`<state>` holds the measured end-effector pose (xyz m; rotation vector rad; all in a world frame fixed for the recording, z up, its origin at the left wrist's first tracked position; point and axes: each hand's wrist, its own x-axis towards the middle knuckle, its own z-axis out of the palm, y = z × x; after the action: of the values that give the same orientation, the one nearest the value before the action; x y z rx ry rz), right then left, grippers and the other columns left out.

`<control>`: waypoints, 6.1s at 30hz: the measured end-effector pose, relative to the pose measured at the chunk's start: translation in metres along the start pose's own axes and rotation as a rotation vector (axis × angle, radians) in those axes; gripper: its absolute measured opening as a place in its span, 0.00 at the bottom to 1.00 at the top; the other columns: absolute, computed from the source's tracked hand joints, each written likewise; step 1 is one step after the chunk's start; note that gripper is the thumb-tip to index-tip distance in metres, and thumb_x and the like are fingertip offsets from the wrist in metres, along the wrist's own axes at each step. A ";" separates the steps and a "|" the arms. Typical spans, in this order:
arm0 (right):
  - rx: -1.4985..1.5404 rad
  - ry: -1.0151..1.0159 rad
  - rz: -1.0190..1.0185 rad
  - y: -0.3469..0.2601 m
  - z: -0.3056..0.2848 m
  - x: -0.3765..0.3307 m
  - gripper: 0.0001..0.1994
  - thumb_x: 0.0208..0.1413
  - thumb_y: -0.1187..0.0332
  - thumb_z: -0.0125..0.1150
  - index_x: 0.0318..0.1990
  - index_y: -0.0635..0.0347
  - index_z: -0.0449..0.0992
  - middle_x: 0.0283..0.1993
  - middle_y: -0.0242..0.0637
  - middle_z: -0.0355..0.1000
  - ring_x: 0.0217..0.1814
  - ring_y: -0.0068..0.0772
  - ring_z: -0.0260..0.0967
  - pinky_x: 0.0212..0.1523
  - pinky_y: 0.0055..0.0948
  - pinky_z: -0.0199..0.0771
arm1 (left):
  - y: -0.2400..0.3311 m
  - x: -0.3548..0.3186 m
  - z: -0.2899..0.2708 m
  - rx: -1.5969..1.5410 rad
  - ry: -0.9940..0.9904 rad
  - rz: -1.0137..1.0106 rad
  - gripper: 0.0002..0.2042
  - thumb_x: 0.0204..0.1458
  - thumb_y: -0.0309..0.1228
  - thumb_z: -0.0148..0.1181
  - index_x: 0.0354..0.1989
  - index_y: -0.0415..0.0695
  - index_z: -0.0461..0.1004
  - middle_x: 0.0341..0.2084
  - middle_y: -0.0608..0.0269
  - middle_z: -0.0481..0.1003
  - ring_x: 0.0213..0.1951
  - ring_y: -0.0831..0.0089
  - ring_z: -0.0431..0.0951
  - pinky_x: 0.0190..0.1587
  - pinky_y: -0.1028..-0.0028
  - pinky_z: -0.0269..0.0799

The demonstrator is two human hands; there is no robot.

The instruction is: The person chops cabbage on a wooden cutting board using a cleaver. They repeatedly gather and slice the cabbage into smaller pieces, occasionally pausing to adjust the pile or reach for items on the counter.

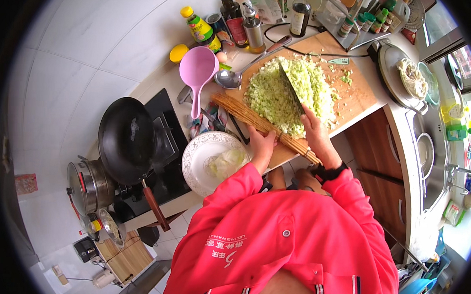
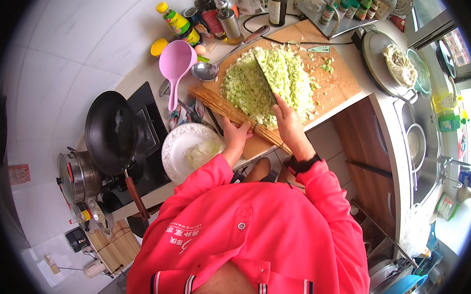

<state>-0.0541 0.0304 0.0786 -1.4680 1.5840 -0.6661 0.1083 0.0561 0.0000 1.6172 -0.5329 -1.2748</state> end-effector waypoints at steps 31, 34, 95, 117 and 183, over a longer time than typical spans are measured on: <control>0.414 0.094 0.166 0.020 -0.035 -0.004 0.22 0.66 0.60 0.45 0.65 0.54 0.62 0.20 0.25 0.59 0.17 0.18 0.57 0.17 0.23 0.62 | 0.000 0.001 -0.001 0.004 -0.011 -0.034 0.27 0.49 0.18 0.58 0.54 0.40 0.51 0.30 0.57 0.69 0.24 0.70 0.75 0.25 0.69 0.78; 0.686 0.162 0.172 0.033 -0.053 -0.019 0.22 0.67 0.60 0.44 0.65 0.56 0.60 0.25 0.27 0.61 0.16 0.15 0.56 0.14 0.18 0.61 | -0.001 0.000 -0.001 0.007 0.007 -0.044 0.28 0.49 0.18 0.58 0.57 0.41 0.50 0.31 0.57 0.69 0.24 0.71 0.75 0.26 0.69 0.78; -0.175 -0.063 -0.240 0.003 -0.004 0.006 0.19 0.64 0.61 0.46 0.60 0.55 0.66 0.43 0.58 0.72 0.46 0.57 0.70 0.46 0.45 0.70 | 0.003 -0.003 0.001 0.064 0.047 -0.003 0.24 0.48 0.19 0.58 0.52 0.41 0.55 0.28 0.58 0.72 0.23 0.71 0.77 0.21 0.73 0.77; -0.133 -0.055 -0.282 0.009 -0.039 0.021 0.18 0.64 0.59 0.46 0.57 0.56 0.70 0.35 0.57 0.73 0.40 0.57 0.72 0.41 0.47 0.71 | -0.009 0.008 -0.001 -0.016 0.028 -0.002 0.35 0.47 0.20 0.61 0.62 0.40 0.47 0.29 0.59 0.69 0.23 0.72 0.75 0.21 0.73 0.76; -0.949 -0.137 -1.882 0.034 -0.010 0.173 0.29 0.47 0.72 0.59 0.61 0.44 0.64 0.63 0.29 0.62 0.70 0.34 0.54 0.71 0.42 0.51 | -0.024 -0.101 0.057 0.883 0.131 0.029 0.18 0.45 0.46 0.60 0.30 0.42 0.76 0.24 0.58 0.78 0.29 0.59 0.79 0.33 0.63 0.72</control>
<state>-0.0710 -0.1334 0.0153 -3.4569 -0.2282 -0.6504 0.0154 0.1231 0.0293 2.3708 -1.1315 -0.9351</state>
